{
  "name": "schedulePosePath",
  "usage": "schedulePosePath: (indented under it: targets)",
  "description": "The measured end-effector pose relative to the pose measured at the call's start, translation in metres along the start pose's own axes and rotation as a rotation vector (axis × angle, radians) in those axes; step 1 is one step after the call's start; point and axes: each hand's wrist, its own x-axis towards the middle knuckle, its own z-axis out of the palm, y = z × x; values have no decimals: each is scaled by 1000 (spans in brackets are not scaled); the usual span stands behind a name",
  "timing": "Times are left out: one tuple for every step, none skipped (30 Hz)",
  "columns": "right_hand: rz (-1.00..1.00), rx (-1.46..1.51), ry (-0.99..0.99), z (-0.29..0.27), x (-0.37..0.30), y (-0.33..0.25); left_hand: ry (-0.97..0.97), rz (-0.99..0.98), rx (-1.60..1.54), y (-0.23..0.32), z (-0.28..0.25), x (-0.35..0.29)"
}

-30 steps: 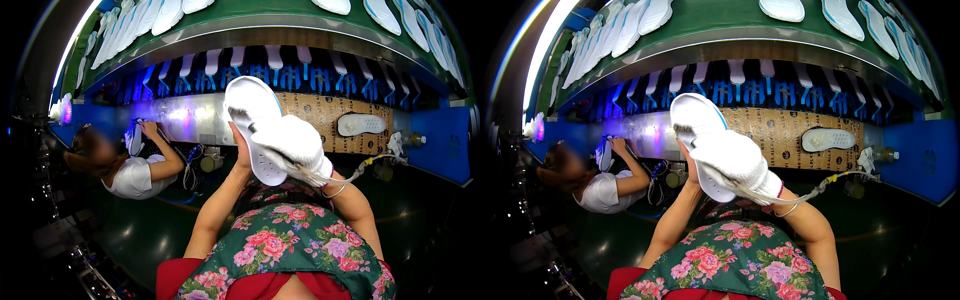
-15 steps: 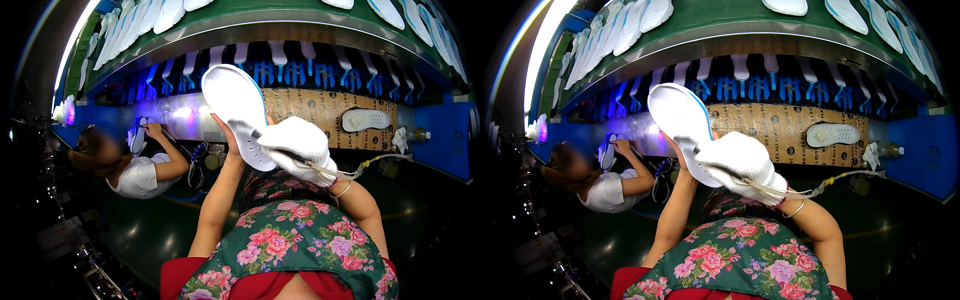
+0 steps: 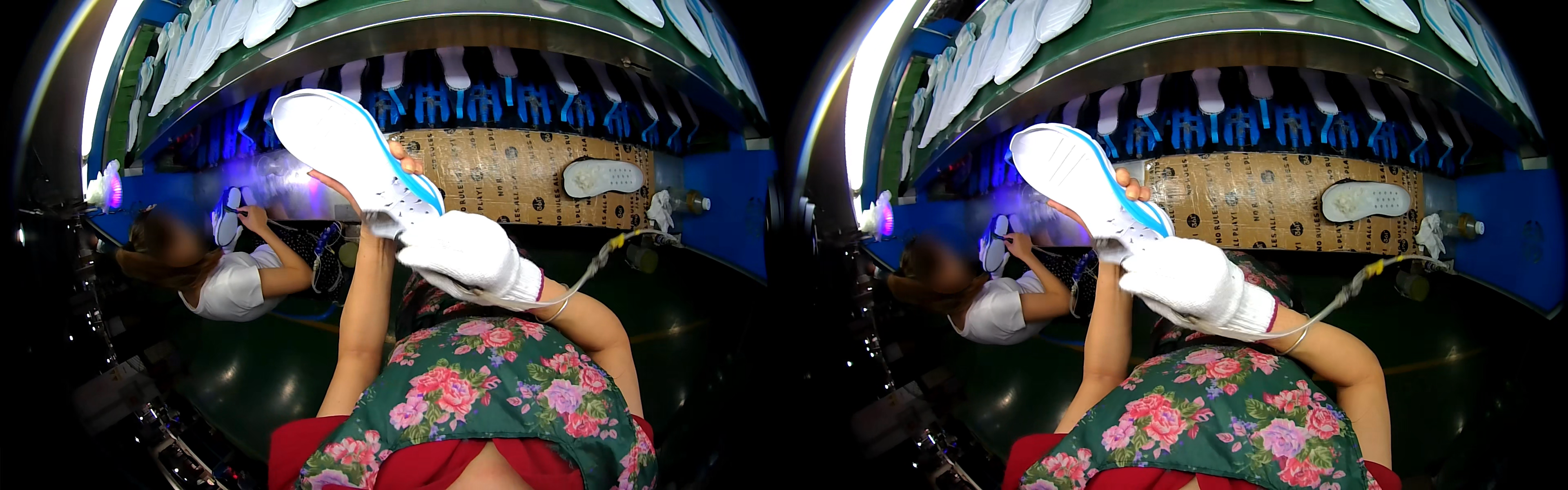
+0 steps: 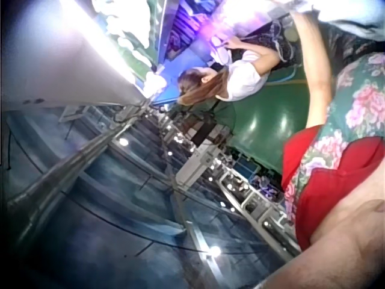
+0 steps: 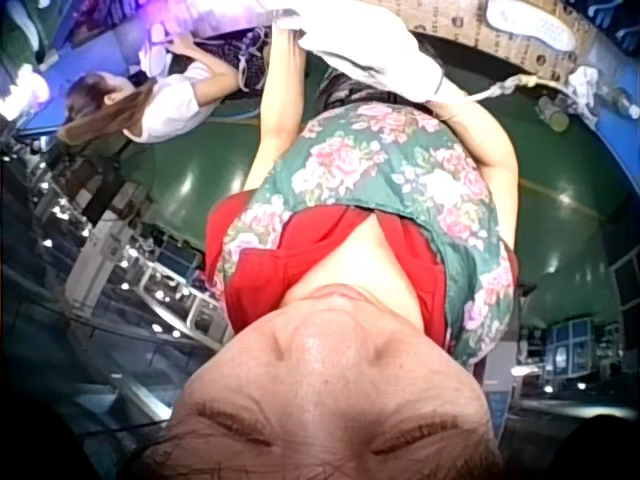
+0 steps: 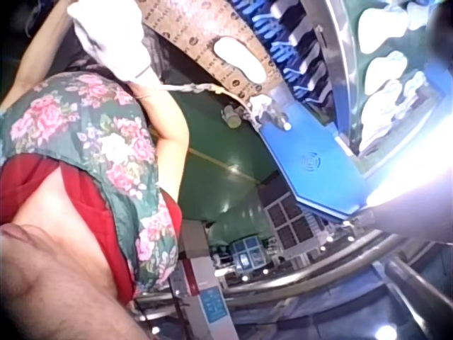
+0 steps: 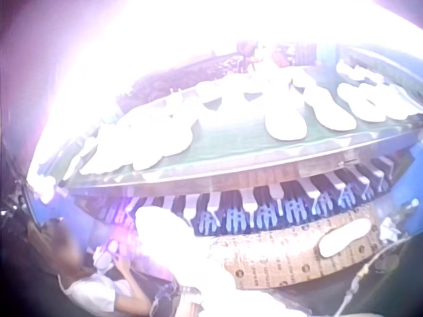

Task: The person applies a dark liquid adhesive to the interior surface of white shoe soles using a brush, then places the soles onto a moving conveyor belt.

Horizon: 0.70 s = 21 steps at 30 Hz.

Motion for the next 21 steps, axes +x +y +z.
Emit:
schedulePosePath:
  targets:
    - [38, 99, -9, -4, 4, -3, -11, 42, -15, 1, 0, 2]
    - [82, 198, -19, -8, 9, -7, -18, 82, -32, 0, 1, 3]
    - [115, 168, -11, -11, 8, -5, 11, 71, -10, -2, 9, 3]
    - [148, 139, -5, -12, 8, -2, -8, 54, 22, 0, 8, 2]
    - [124, 49, 95, -9, 8, -1, -30, 34, 51, 2, 5, 5]
    - [97, 8, 45, -7, 7, -2, -52, 15, 79, 5, 2, 6]
    - [71, -33, -6, -6, 5, -3, 59, 32, 87, 7, -2, 5]
    - [45, -73, -59, -4, 3, -4, 63, 34, 74, 10, -7, 4]
    - [71, 32, -48, -2, 2, -5, 68, 36, 60, 13, -12, 4]
    - [124, 138, -37, -4, 3, -5, 73, 37, 47, 16, -15, 4]
    - [180, 247, -27, -7, 6, -4, 70, 21, 42, 19, -15, 4]
    - [236, 357, -17, -9, 8, -4, 65, -6, 38, 19, -13, 4]
    - [267, 253, -2, -11, 9, -4, 60, -33, 33, 20, -11, 4]
    - [209, 181, 52, -10, 8, 0, 49, -60, 31, 21, -6, 6]
    - [175, 74, 47, -8, 8, 1, 32, -118, 10, 22, -4, 7]
    - [140, -34, 41, -7, 6, 2, 28, -146, 58, 24, -6, 8]
    - [97, -75, -11, -3, 2, 2, 24, -173, 108, 28, -9, 12]
    - [54, -116, -62, 0, 0, -1, 20, -200, 157, 29, -10, 14]
    - [84, -31, -90, 0, -1, -6, 46, -220, 171, 29, -10, 15]
    - [141, 65, -104, -3, 3, -10, 22, -236, 169, 31, -11, 15]
    - [213, 230, -95, -4, 4, -10, -2, -252, 167, 34, -13, 15]
